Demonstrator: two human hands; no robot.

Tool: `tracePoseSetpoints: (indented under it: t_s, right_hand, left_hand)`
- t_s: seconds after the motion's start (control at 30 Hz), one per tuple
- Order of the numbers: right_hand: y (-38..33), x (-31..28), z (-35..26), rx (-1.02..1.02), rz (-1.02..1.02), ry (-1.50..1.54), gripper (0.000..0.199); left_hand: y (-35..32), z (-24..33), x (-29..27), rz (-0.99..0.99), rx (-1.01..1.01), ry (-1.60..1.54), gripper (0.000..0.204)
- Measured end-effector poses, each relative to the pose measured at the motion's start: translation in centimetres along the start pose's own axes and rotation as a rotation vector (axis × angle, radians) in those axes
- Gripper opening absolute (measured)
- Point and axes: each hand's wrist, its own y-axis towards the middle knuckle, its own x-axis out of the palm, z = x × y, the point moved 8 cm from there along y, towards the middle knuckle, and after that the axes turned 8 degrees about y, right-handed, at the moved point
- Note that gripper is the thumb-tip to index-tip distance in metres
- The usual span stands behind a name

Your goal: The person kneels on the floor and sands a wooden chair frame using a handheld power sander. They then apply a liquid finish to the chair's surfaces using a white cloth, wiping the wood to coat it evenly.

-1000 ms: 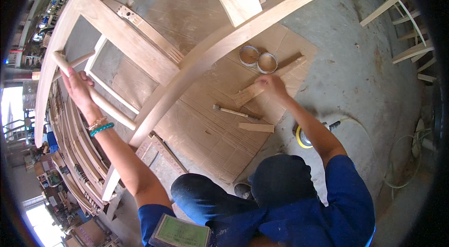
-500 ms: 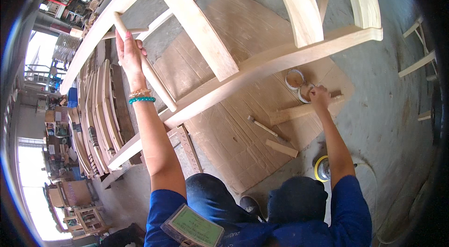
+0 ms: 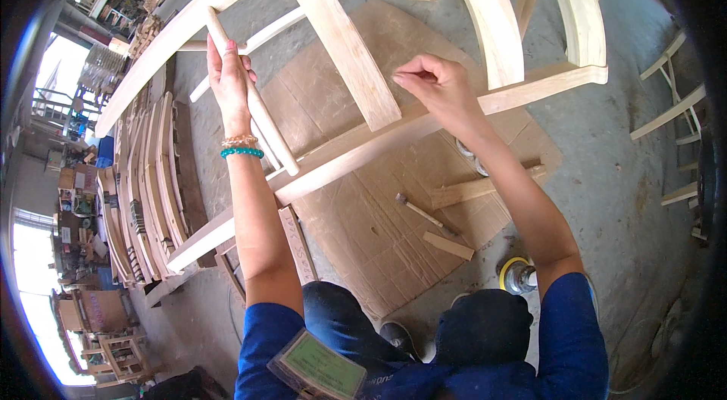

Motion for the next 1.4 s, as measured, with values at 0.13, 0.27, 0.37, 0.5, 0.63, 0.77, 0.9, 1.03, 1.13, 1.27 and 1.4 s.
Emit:
tracePoseSetpoints:
  t_s: [0.13, 0.27, 0.37, 0.5, 0.63, 0.77, 0.9, 1.03, 1.13, 1.27, 1.4]
  right_hand:
    - [0.8, 1.1, 1.3, 0.037, 0.033, -0.077, 0.016]
    - [0.5, 1.9, 1.3, 0.034, 0.072, -0.111, 0.016]
    - [1.2, 2.0, 1.8, 0.056, 0.033, -0.109, 0.017]
    - [2.5, 2.1, 3.2, 0.208, -0.06, -0.017, 0.021]
    - [3.3, 2.6, 3.6, 0.375, -0.081, 0.104, 0.023]
    - [4.0, 2.6, 3.5, 0.356, -0.063, 0.177, 0.027]
    - [4.0, 2.8, 3.5, 0.391, -0.133, 0.128, 0.03]
    - [4.3, 3.0, 3.1, 0.391, -0.191, 0.076, 0.033]
    - [5.6, 2.7, 3.1, 0.364, -0.158, 0.099, 0.034]
    - [6.9, 2.9, 2.8, 0.35, -0.14, 0.14, 0.034]
    - [5.6, 3.0, 3.3, 0.38, -0.201, 0.166, 0.033]
  left_hand:
    - [0.0, 0.2, 0.0, -0.007, 0.016, -0.009, 0.058]
    - [0.2, 0.0, -0.4, -0.003, 0.008, 0.033, 0.057]
    - [0.3, -0.1, -0.3, -0.006, 0.02, 0.029, 0.057]
    - [0.6, -0.4, -0.3, 0.009, 0.012, 0.042, 0.056]
    - [0.6, -0.3, -0.4, 0.007, 0.014, 0.069, 0.055]
    - [0.9, -0.3, 0.0, -0.021, 0.001, 0.124, 0.054]
    - [1.2, -0.6, -0.4, -0.028, 0.021, 0.126, 0.054]
    - [1.1, -0.7, -0.8, 0.016, 0.043, 0.076, 0.055]
    - [0.7, -0.5, 0.0, -0.012, 0.036, 0.075, 0.055]
    - [0.4, 0.0, 0.0, -0.001, 0.03, 0.06, 0.056]
    - [0.1, 0.3, -0.3, 0.008, 0.036, 0.077, 0.056]
